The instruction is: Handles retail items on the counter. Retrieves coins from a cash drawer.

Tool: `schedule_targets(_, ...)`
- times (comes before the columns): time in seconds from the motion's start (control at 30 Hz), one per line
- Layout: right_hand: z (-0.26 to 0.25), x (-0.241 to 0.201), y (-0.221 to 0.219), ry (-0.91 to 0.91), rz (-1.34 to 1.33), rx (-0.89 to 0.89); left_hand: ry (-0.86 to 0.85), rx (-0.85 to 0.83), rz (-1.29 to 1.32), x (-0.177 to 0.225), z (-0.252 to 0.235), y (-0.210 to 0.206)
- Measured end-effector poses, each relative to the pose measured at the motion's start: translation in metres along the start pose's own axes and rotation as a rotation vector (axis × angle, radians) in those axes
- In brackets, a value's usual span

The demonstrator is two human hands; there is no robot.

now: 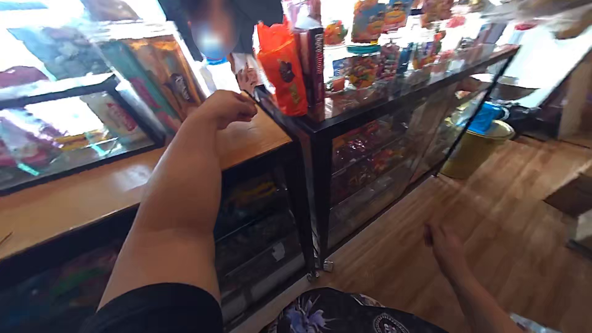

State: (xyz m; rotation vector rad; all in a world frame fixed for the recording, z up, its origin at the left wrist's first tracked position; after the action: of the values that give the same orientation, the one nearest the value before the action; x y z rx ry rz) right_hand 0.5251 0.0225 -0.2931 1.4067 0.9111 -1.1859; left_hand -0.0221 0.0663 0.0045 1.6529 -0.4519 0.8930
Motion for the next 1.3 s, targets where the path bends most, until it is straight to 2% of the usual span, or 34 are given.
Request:
schedule_targets(0.1, -0.048, -0.111, -0.031, 0.257, -0.061, -0.050, 0.003, -0.003, -0.010, 0.005, 0.001, -0.003)
schedule_targets(0.17, -0.074, -0.177, -0.044, 0.397, -0.036, -0.021, 0.013, -0.019, -0.026, 0.003, 0.000, -0.006)
schedule_targets(0.27, -0.107, -0.265, -0.053, 0.518, 0.004, 0.013, -0.010, -0.042, -0.099, 0.001, -0.007, -0.007)
schedule_targets(0.47, -0.174, -0.403, -0.049, 0.773, 0.137, 0.143, 0.037, -0.010, -0.150, -0.012, -0.011, 0.001)
schedule_targets(0.6, -0.231, -0.467, -0.047, 0.750, 0.232, 0.213, 0.109, 0.112, -0.099, -0.017, -0.009, 0.015)
schedule_targets(0.77, -0.293, -0.515, -0.061, 0.705, 0.283, 0.237, 0.145, 0.289, 0.019, -0.020, -0.005, 0.037)
schedule_targets(0.9, -0.349, -0.526, -0.069, 0.687, 0.310, 0.202, 0.188, 0.366, 0.141, -0.028, -0.003, 0.049)
schedule_targets(1.0, -0.384, -0.525, -0.072, 0.669, 0.307, 0.124, 0.191, 0.355, 0.234, -0.028, -0.002, 0.043)
schedule_targets(1.13, -0.401, -0.518, -0.069, 0.746, 0.305, 0.086, 0.199, 0.279, 0.250, -0.041, -0.007, 0.029)
schedule_targets(1.23, -0.386, -0.511, -0.052, 0.800, 0.254, 0.178, 0.230, 0.286, 0.294, -0.039, -0.006, 0.025)
schedule_targets(1.3, -0.383, -0.499, -0.032, 0.910, 0.136, 0.287, 0.241, 0.342, 0.382, -0.033, -0.002, 0.027)
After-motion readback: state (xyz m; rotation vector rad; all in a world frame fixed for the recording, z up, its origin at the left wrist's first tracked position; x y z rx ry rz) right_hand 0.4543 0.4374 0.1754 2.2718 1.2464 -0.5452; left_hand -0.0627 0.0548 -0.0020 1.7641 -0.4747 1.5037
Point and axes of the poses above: each hand's wrist, its own z-axis away from the middle knuckle, its own y-axis out of the back of the hand, x = y × z, the point moved 7 cm from there along -z, towards the middle knuckle, and after that the axes turned 9 degrees about -z, right-handed, at the moved point
